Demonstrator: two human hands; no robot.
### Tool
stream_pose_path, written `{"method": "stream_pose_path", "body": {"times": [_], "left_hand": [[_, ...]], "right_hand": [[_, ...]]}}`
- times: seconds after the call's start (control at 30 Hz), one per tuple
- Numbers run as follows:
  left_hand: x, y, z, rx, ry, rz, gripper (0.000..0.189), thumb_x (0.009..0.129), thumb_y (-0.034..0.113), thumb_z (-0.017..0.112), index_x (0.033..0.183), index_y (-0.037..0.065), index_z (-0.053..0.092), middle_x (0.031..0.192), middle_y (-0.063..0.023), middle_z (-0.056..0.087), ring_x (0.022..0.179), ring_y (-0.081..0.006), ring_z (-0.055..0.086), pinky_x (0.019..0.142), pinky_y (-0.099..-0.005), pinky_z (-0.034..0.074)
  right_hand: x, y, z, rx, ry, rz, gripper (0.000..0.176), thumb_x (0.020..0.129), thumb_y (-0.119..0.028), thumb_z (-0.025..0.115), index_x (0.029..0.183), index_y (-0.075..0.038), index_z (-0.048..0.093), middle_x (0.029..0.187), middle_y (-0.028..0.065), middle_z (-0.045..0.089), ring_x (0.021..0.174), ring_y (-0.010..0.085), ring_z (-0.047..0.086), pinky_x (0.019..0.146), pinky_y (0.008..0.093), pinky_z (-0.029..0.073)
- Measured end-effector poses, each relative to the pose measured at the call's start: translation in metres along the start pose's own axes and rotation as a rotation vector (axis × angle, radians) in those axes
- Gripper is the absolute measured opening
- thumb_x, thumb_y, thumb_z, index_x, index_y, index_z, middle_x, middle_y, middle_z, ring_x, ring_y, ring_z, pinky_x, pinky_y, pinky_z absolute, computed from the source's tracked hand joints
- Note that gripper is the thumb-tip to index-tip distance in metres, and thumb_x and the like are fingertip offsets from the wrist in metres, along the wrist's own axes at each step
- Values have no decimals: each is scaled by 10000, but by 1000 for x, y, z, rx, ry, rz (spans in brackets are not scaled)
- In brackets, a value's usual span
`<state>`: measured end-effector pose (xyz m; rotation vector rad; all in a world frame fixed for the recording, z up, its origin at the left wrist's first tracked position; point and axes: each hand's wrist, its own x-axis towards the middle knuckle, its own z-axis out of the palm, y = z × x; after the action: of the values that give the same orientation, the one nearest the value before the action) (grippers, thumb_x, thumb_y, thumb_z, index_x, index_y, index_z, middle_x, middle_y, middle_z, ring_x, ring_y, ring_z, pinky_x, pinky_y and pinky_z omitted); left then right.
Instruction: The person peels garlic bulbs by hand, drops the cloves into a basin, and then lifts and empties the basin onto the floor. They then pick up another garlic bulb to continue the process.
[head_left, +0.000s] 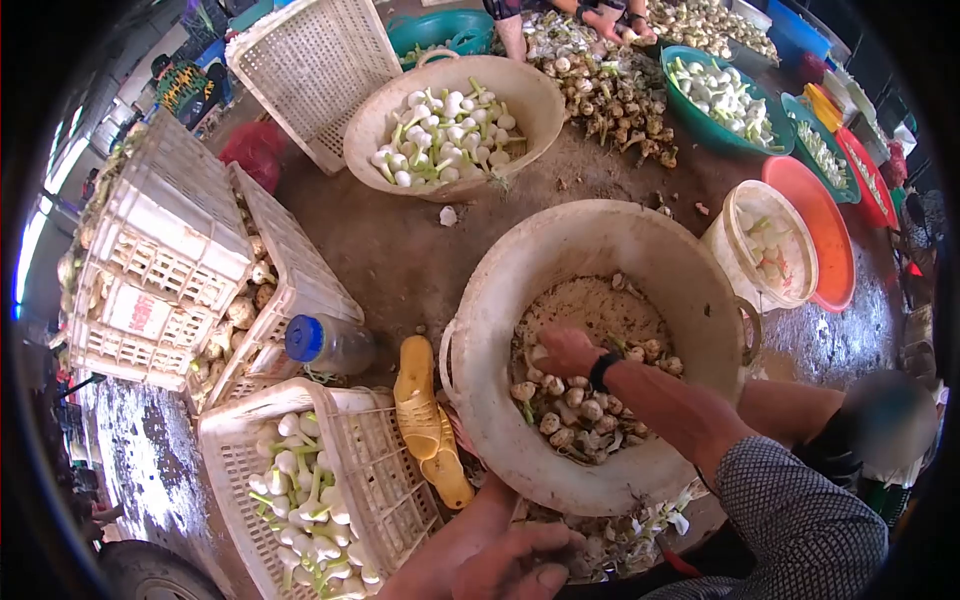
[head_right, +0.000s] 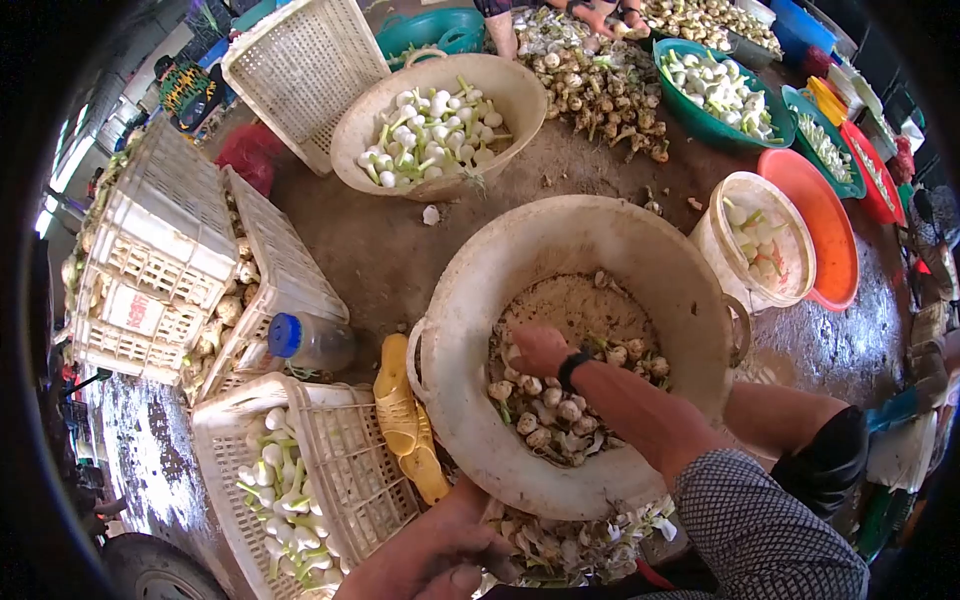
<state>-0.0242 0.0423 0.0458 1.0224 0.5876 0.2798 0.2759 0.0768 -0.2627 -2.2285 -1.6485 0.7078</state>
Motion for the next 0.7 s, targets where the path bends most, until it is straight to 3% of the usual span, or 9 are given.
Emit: {"method": "stream_pose_path", "body": {"times": [0.17, 0.27, 0.33, 0.37, 0.43, 0.5, 0.57, 0.67, 0.7], "left_hand": [[-3, -30, -9, 78, 53, -111, 321, 922, 105, 590, 1215, -16, 536, 1133, -110, 619, 974, -161, 609, 833, -287, 489], [2, -18, 22, -43, 194, -23, 296, 899, 100, 552, 1144, -65, 534, 1042, -149, 620, 877, -202, 603, 709, -345, 514], [11, -35, 17, 26, 138, 76, 310, 910, 89, 554, 1186, -47, 521, 1071, -126, 605, 903, -163, 596, 725, -306, 519], [14, -39, 19, 95, 182, 99, 336, 915, 95, 580, 1209, -53, 510, 1049, -116, 611, 891, -143, 594, 752, -284, 506], [19, -51, 22, 136, 248, 144, 378, 909, 109, 630, 1221, -70, 513, 1019, -97, 622, 864, -118, 592, 751, -247, 493], [26, -63, 18, 205, 221, 206, 380, 906, 111, 635, 1220, -70, 518, 1025, -102, 625, 865, -124, 598, 745, -250, 496], [27, -67, 18, 272, 189, 263, 383, 904, 113, 639, 1220, -69, 523, 1031, -106, 629, 866, -130, 603, 739, -252, 500], [27, -67, 20, 54, 58, 156, 402, 901, 115, 645, 1238, -62, 518, 1054, -110, 630, 872, -141, 614, 733, -261, 512], [26, -68, 18, -6, 34, 147, 407, 902, 93, 634, 1252, -64, 496, 1108, -140, 608, 951, -184, 605, 811, -329, 521]], "right_hand": [[-93, -25, -38, 106, 30, 57, 420, 756, -354, 685, 962, -5, 576, 798, 236, 634, 790, 417, 630, 706, 485, 499], [-147, -51, -65, 280, -4, -47, 469, 761, -346, 717, 1057, -10, 578, 826, 225, 643, 804, 398, 630, 708, 457, 500], [-172, -72, -79, 448, 54, -186, 534, 777, -316, 739, 1179, -17, 555, 869, 209, 651, 832, 360, 638, 717, 430, 499], [-182, -85, -90, 498, 80, -280, 562, 791, -299, 744, 1233, -20, 541, 978, 204, 648, 872, 330, 645, 744, 416, 505], [-205, -123, -124, 550, 104, -258, 551, 784, -258, 759, 1228, -10, 548, 975, 200, 651, 906, 302, 652, 769, 401, 510], [-222, -147, -143, 631, 129, -227, 580, 771, -217, 784, 1250, -8, 534, 1029, 190, 640, 939, 265, 657, 785, 392, 516], [-237, -157, -153, 577, 171, -272, 577, 790, -233, 765, 1264, -10, 523, 1091, 202, 615, 977, 301, 640, 828, 394, 508], [-256, -163, -160, 531, 202, -301, 545, 846, -236, 716, 1292, -9, 501, 1146, 211, 607, 1029, 306, 631, 867, 397, 507], [-257, -159, -154, 701, 224, -295, 523, 865, -226, 697, 1294, -4, 495, 1142, 205, 617, 1020, 282, 634, 858, 386, 511]]}}
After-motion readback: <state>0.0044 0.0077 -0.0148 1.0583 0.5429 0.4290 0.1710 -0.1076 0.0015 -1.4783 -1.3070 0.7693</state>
